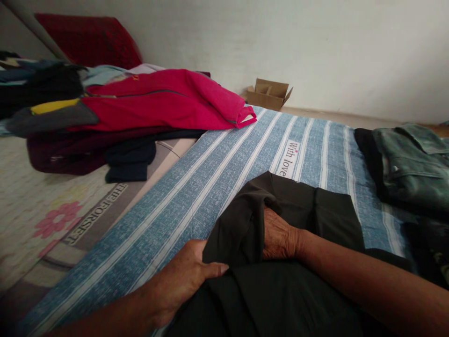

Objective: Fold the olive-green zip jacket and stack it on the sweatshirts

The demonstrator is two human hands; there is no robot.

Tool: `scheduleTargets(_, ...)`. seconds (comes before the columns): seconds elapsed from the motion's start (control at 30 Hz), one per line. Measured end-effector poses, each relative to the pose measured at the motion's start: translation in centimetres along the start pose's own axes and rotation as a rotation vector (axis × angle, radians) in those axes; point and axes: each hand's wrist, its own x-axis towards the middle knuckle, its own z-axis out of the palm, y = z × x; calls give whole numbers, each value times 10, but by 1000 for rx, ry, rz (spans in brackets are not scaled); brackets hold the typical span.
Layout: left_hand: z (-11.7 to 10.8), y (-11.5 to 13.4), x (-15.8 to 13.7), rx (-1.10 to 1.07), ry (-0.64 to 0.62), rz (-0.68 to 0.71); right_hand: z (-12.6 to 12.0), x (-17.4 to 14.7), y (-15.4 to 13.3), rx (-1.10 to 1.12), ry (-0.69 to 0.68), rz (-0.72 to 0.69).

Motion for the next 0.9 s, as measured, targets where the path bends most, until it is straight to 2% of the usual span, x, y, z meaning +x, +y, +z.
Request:
scheduleTargets(0.2,2,3,-1,210,32,70,7,-4,4,-64,125,-45)
scheduleTargets(0.37,0,6,-1,299,36,123,4,-3,2,-99,42,-48)
scheduleTargets(0.5,-1,9,-2,379,54,197,1,-3,0,-115,53,-52)
scheduleTargets(0.57,0,11,-2,403,64,183,2,-5,0,-108,54,-42)
scheduleTargets(0.77,1,8,-4,309,56,191,14,-15,11,-116,93,-66)
scheduleTargets(0.9,1,2,-7,116,-11,91,24,-27,21,-126,117,-117)
